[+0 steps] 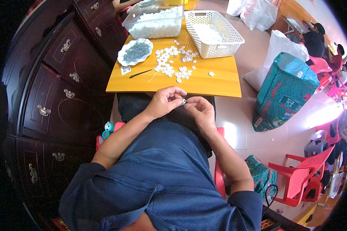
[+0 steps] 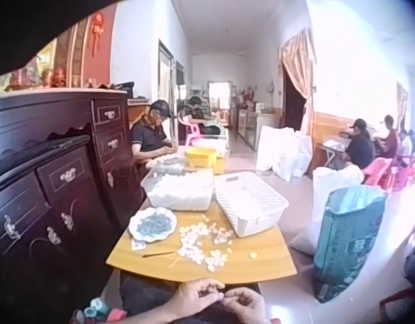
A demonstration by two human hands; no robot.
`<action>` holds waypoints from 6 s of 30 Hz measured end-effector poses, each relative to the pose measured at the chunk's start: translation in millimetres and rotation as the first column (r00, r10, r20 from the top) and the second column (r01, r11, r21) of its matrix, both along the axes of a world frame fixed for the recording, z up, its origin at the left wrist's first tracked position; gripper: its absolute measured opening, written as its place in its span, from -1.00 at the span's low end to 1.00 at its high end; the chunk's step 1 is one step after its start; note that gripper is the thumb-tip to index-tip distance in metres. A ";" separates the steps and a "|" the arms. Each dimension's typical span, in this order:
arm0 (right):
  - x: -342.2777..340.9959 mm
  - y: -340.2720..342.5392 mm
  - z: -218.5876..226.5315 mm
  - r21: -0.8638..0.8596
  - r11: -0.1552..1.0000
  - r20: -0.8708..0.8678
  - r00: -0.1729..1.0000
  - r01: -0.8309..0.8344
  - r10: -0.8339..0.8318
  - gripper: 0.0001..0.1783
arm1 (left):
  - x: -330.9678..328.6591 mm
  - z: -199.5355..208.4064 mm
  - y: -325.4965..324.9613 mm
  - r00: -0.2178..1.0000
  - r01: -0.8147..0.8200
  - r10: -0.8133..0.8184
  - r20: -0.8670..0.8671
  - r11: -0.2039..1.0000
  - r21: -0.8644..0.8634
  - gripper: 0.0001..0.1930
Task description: Assembling small white plastic components by manually inserting metal pins.
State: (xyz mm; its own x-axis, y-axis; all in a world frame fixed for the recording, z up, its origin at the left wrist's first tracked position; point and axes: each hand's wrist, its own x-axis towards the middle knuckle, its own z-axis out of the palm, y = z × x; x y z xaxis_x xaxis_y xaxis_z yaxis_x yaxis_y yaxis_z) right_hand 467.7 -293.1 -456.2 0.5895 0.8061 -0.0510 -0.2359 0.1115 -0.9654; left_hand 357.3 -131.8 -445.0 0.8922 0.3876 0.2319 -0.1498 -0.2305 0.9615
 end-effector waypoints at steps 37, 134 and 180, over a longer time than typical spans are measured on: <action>-0.4 3.5 -11.8 0.023 1.000 0.088 0.996 -0.013 0.011 -0.80 | -4.7 12.2 -1.6 1.000 -0.014 0.010 0.021 0.974 0.228 -0.81; 22.2 48.9 16.4 0.205 0.954 -0.279 0.922 -0.218 0.270 -0.85 | -10.3 11.9 31.6 0.977 -0.192 0.198 0.086 0.979 -0.071 -0.95; 15.7 49.0 2.5 0.023 0.986 -0.171 0.971 -0.166 0.168 -0.85 | -8.5 4.0 27.7 0.975 -0.222 0.222 0.000 0.974 0.045 -0.95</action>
